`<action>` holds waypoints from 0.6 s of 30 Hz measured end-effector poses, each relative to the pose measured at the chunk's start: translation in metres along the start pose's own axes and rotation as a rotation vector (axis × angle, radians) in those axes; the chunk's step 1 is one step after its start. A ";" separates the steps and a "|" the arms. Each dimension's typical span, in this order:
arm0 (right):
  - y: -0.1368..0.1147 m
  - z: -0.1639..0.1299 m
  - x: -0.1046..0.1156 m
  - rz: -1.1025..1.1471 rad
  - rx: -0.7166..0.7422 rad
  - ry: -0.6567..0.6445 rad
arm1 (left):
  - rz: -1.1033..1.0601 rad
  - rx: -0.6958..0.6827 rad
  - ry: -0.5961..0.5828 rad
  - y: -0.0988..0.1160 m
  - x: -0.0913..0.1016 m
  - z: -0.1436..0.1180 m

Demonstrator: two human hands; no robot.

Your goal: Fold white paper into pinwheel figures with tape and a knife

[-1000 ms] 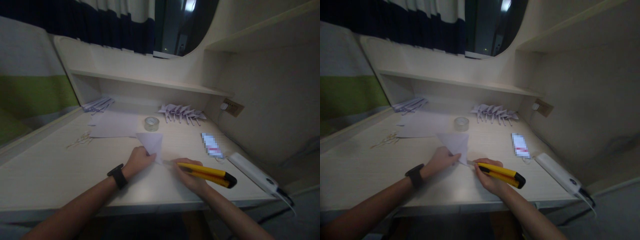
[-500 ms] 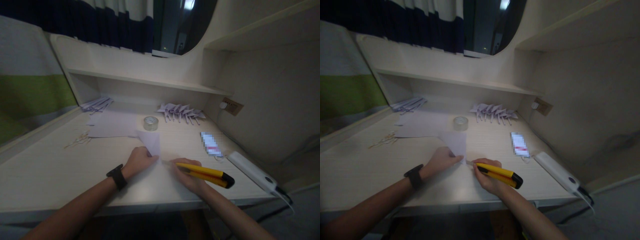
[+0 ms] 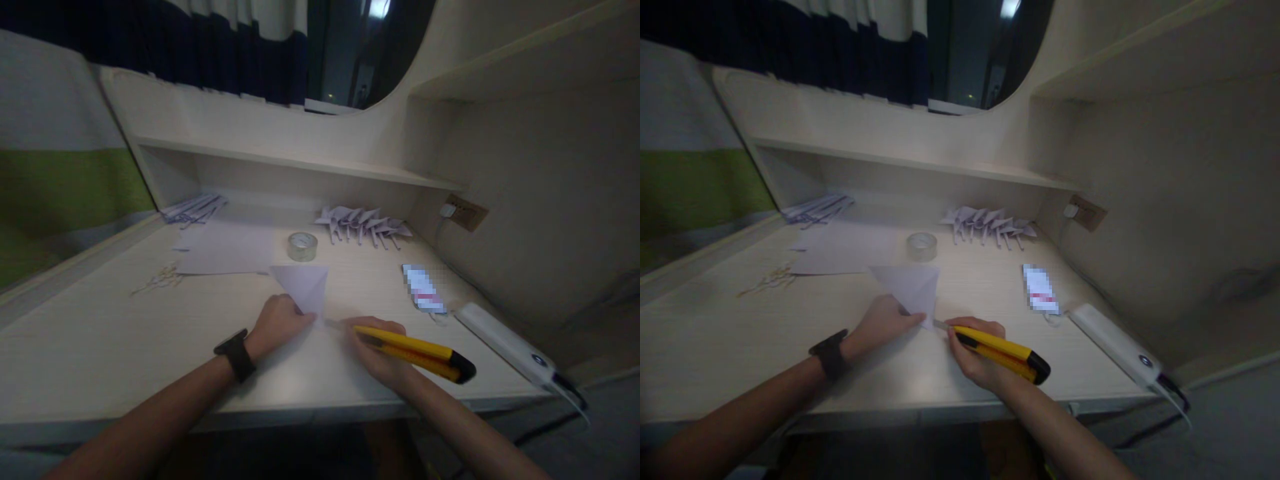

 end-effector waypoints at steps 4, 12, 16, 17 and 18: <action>-0.005 0.001 0.000 -0.050 0.049 0.010 | 0.018 -0.005 0.002 0.002 0.002 -0.001; -0.004 0.000 -0.001 -0.089 0.082 -0.022 | 0.025 0.016 0.002 0.004 0.003 -0.002; -0.005 -0.002 -0.002 -0.114 0.106 -0.005 | 0.035 0.011 0.002 0.004 0.002 -0.002; -0.006 -0.002 -0.002 -0.126 0.114 0.002 | 0.034 0.016 0.000 0.003 0.002 -0.002; -0.007 -0.002 -0.002 -0.139 0.124 0.010 | 0.030 0.021 -0.001 0.003 0.002 -0.002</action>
Point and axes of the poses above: each hand's wrist, its own z-axis towards the middle knuckle, its own x-axis out of the back of the hand, y = z × x, the point moved 3 cm from there along z, towards the middle knuckle, and after that the axes turned 4 degrees about z, right-handed, at the moved point
